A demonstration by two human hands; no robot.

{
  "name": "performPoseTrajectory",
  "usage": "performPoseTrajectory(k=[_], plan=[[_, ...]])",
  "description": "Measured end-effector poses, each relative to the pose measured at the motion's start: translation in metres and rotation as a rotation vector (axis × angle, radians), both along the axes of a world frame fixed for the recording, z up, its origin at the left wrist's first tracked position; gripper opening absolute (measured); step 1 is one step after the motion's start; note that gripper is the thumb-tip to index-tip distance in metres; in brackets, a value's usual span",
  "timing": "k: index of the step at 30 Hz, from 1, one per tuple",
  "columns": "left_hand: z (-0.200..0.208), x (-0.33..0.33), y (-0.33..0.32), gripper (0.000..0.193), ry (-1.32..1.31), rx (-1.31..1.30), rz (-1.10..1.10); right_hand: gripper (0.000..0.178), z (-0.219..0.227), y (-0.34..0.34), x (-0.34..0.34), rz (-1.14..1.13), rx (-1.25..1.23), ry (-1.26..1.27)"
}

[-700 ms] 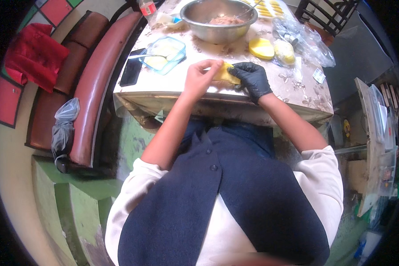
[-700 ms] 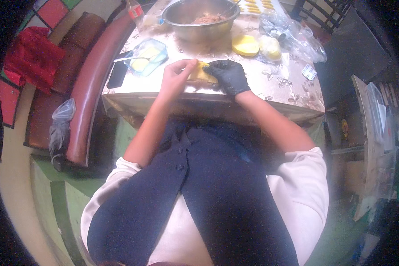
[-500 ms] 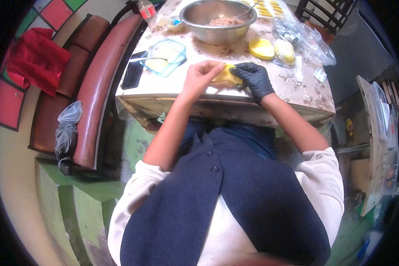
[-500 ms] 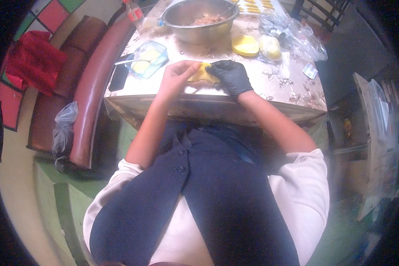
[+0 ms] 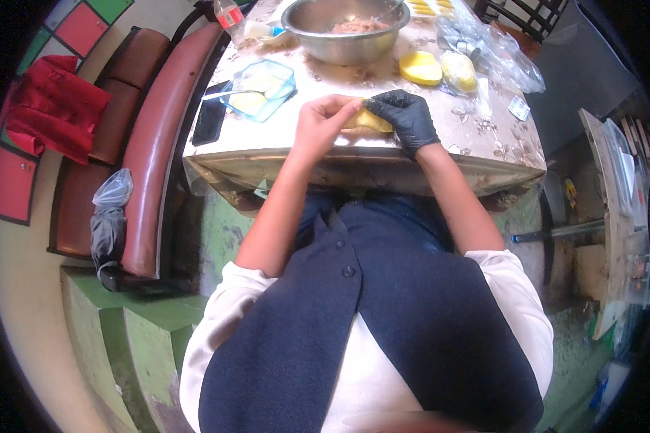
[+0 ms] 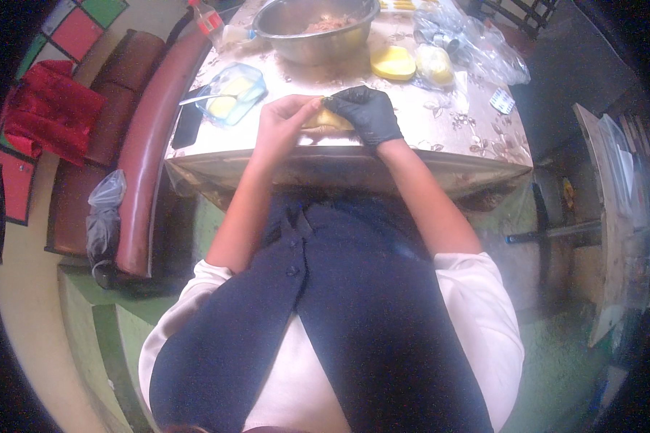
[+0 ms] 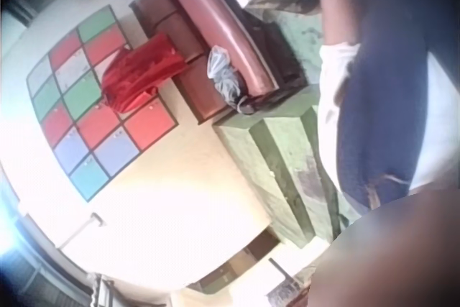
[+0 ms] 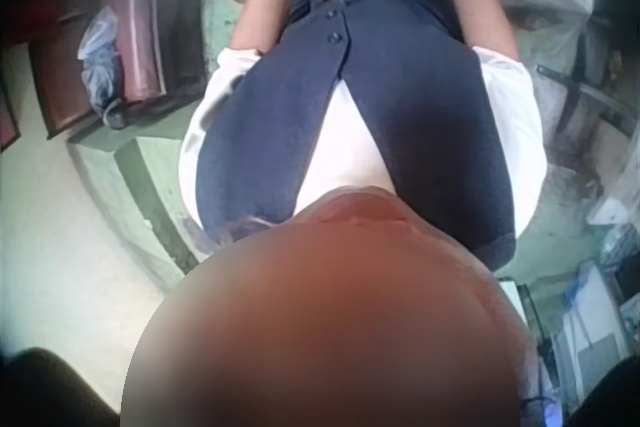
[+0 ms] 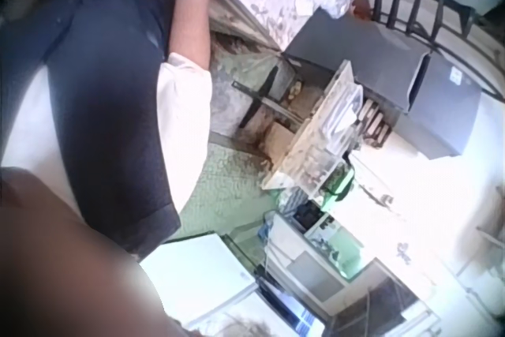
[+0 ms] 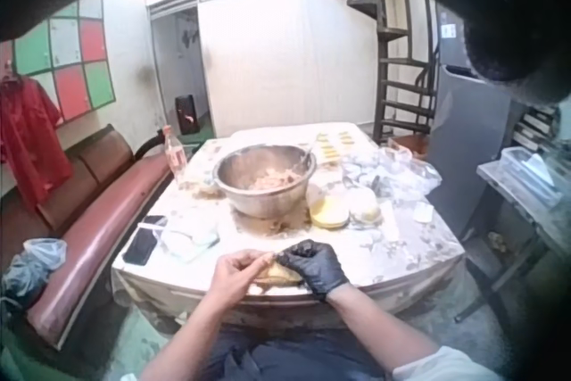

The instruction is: The person uses a yellow plastic mold to shape a filling from a metal bowl into small portions. They press the filling into the mold, then release the shaped item onto a white tray. The process is repeated multiple times.

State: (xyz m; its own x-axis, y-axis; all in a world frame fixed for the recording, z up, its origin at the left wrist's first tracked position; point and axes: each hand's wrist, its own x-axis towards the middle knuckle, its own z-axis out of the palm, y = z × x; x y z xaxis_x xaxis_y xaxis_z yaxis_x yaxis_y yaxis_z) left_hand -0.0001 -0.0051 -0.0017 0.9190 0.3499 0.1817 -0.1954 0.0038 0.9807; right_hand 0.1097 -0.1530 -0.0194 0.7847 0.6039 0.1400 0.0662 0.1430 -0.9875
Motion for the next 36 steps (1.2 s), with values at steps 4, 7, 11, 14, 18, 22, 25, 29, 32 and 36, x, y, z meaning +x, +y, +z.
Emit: performPoseTrajectory(k=[4, 7, 11, 14, 18, 22, 25, 29, 32, 36], plan=[[0.006, -0.002, 0.004, 0.027, 0.051, -0.055, -0.044, 0.021, 0.001, -0.004, -0.001, -0.057, -0.031, -0.085], [0.007, -0.001, 0.004, 0.029, 0.094, -0.013, -0.121, 0.020, 0.001, -0.005, -0.002, -0.015, 0.038, 0.015], [0.007, -0.003, 0.007, 0.028, 0.119, 0.039, -0.106, 0.019, 0.006, 0.000, -0.004, -0.069, 0.103, -0.157], [0.006, -0.002, 0.006, 0.026, 0.052, -0.104, -0.026, 0.022, 0.013, -0.005, -0.005, -0.055, 0.090, 0.032], [0.004, -0.001, 0.005, 0.028, 0.005, -0.160, 0.041, 0.018, 0.020, -0.012, -0.008, 0.011, -0.055, 0.104], [0.002, 0.000, 0.005, 0.028, -0.029, -0.151, 0.037, 0.020, 0.020, -0.009, -0.011, -0.055, -0.021, 0.147], [0.001, 0.000, 0.006, 0.027, -0.021, -0.155, 0.046, 0.028, 0.020, -0.008, -0.012, -0.051, 0.022, 0.202], [0.001, -0.002, 0.006, 0.027, -0.017, -0.104, 0.023, 0.028, 0.020, -0.008, -0.012, -0.059, 0.040, 0.073], [0.002, -0.003, 0.005, 0.027, 0.054, 0.005, -0.029, 0.029, 0.018, -0.003, -0.010, -0.063, 0.009, -0.068], [0.004, -0.003, 0.007, 0.028, -0.011, -0.100, -0.087, 0.028, 0.014, -0.004, -0.007, -0.063, -0.008, -0.078]])
